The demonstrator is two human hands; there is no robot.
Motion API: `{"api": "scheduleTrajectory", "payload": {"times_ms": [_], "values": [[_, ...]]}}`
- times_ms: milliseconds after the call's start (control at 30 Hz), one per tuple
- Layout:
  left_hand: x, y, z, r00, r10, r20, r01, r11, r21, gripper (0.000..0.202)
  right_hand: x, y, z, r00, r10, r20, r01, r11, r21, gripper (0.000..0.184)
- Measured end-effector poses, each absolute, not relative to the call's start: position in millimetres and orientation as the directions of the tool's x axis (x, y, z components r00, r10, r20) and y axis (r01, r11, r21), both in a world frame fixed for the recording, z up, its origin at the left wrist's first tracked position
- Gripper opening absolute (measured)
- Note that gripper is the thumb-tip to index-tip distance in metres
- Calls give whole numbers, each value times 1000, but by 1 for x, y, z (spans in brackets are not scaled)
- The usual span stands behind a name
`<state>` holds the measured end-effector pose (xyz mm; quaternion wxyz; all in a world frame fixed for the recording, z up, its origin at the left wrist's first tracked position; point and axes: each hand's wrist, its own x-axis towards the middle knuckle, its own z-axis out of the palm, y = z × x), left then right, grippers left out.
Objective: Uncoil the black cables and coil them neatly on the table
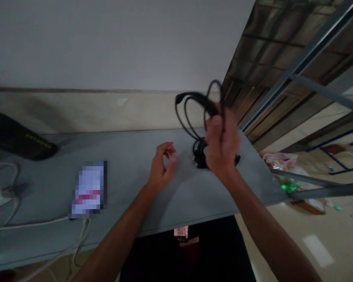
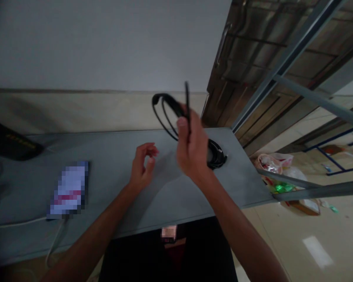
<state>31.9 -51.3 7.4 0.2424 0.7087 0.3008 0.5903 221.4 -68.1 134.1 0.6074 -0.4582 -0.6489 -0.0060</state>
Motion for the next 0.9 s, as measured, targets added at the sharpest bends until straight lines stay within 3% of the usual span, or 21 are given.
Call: {"api": "scheduleTrajectory", "payload": {"times_ms": [133,233,433,600,733,900], "values": [[24,-42,-1,-23,720,694,114,-688,717,59,183,-49,67,-247,688,682,435,708,-556,41],[15,-39,-4,-70,779,623,196,-601,774,61,169,-43,24,-406,702,585,343,711,-614,49],[7,-32,2,-141,853,503,276,-454,847,60,170,-48,1,-434,749,500,284,640,-714,49],[1,-25,3,-169,869,466,170,-440,882,62,171,-46,6,-442,757,481,332,636,-696,40],[-2,-28,6,-202,834,514,236,-468,852,70,168,-46,4,-446,737,508,327,663,-674,40],[3,-34,13,-239,809,538,243,-486,839,52,170,-47,-1,-463,702,541,336,704,-626,41]]}}
